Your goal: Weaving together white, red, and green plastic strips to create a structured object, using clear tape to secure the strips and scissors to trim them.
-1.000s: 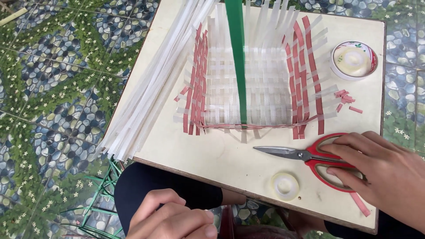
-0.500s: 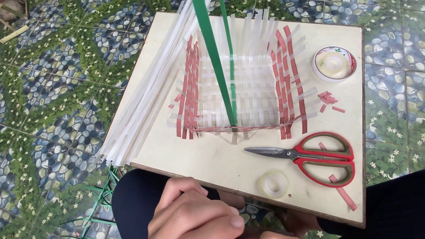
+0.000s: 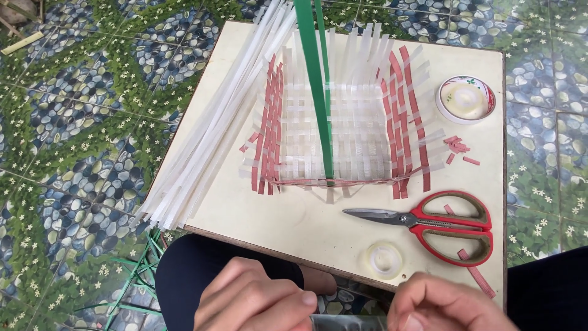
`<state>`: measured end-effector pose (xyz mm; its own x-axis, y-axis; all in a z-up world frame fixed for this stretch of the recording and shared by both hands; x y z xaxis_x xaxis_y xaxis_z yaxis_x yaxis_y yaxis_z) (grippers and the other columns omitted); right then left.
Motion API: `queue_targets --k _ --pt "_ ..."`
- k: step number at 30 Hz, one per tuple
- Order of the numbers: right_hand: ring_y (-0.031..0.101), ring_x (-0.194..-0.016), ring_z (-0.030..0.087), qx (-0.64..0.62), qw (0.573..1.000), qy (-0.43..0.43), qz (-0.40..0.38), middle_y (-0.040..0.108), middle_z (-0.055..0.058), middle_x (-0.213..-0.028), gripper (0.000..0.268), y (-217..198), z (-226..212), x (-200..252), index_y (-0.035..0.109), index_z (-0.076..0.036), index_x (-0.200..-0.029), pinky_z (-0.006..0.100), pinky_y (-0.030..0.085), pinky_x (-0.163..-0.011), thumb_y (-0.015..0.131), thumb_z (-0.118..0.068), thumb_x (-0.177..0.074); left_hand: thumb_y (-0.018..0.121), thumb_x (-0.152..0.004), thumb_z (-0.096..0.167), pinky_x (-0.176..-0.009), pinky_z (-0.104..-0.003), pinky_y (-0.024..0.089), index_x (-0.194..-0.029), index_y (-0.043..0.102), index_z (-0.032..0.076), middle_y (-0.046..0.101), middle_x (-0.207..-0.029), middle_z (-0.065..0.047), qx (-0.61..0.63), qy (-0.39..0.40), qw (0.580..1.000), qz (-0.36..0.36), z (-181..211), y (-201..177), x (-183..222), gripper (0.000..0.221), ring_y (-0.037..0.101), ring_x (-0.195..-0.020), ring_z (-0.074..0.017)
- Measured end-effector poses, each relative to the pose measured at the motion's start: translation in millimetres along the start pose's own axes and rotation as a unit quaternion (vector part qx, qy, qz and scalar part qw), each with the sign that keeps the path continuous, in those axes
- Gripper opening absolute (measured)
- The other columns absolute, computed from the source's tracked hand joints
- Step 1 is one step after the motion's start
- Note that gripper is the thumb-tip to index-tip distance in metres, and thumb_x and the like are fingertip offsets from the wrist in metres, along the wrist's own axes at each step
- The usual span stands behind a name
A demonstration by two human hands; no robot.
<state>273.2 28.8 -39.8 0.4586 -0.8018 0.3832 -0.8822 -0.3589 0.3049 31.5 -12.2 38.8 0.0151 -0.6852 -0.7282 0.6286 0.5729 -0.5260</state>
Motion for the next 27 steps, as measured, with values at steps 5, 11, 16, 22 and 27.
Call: queue_targets --k 5,11,16,22,27 --pt "0.068 -0.052 0.017 0.297 0.950 0.015 -0.094 0.084 0.009 -0.059 0.030 -11.9 -76.9 -29.0 0.085 0.001 -0.066 0.030 0.049 -0.048 0.076 -0.023 -0.083 0.063 -0.084 0.011 -0.049 -0.024 0.036 -0.074 0.065 0.020 0.060 -0.066 0.008 0.005 -0.020 0.999 -0.035 24.4 -3.2 -18.9 0.013 0.043 -0.048 -0.0096" --pt "0.071 -0.041 0.013 0.474 0.864 -0.050 -0.162 0.084 -0.004 -0.049 0.030 -15.9 -113.6 -54.4 0.081 -0.014 -0.061 0.028 0.059 -0.043 0.072 -0.034 -0.082 0.063 -0.091 0.004 -0.059 -0.025 0.045 -0.086 0.065 0.016 0.058 -0.080 0.004 0.051 0.011 0.992 -0.116 22.2 -6.2 -12.8 0.013 0.051 -0.060 -0.0118" --pt "0.064 -0.049 0.017 0.555 0.827 0.063 -0.061 0.082 0.005 -0.047 0.030 1.6 -130.8 -79.9 0.084 -0.007 -0.061 0.029 0.053 -0.054 0.079 -0.028 -0.082 0.055 -0.099 0.002 -0.065 -0.033 0.043 -0.102 0.064 0.001 0.061 -0.093 -0.011 0.117 0.051 0.982 -0.135 6.4 5.8 -1.4 0.009 0.054 -0.069 -0.0218" --pt "0.070 -0.059 0.012 0.697 0.700 0.156 0.004 0.088 0.000 -0.069 0.017 57.6 -167.8 -114.3 0.084 -0.019 -0.084 0.024 0.055 -0.054 0.073 -0.032 -0.086 0.049 -0.096 -0.007 -0.072 -0.037 0.049 -0.106 0.063 0.000 0.060 -0.098 -0.013 0.153 -0.036 0.985 -0.064 -10.5 47.1 16.0 0.019 0.063 -0.082 -0.0270" --pt "0.063 -0.067 0.014 0.683 0.702 0.186 -0.083 0.092 0.001 -0.075 0.020 68.8 -179.6 -141.5 0.079 -0.008 -0.077 0.025 0.046 -0.069 0.078 -0.026 -0.086 0.051 -0.094 -0.010 -0.077 -0.034 0.056 -0.103 0.060 -0.003 0.059 -0.098 -0.015 0.188 -0.112 0.976 -0.007 -18.2 62.0 14.4 0.015 0.064 -0.087 -0.0277"
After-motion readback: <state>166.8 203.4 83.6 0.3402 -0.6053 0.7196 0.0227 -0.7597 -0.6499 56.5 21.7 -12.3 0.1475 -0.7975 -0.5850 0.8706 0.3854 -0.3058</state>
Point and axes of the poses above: each hand's wrist, its own x-axis away from the middle knuckle, its own y-axis out of the palm, z = x × y, the point moved 2 cm from there along -x, towards the middle knuckle
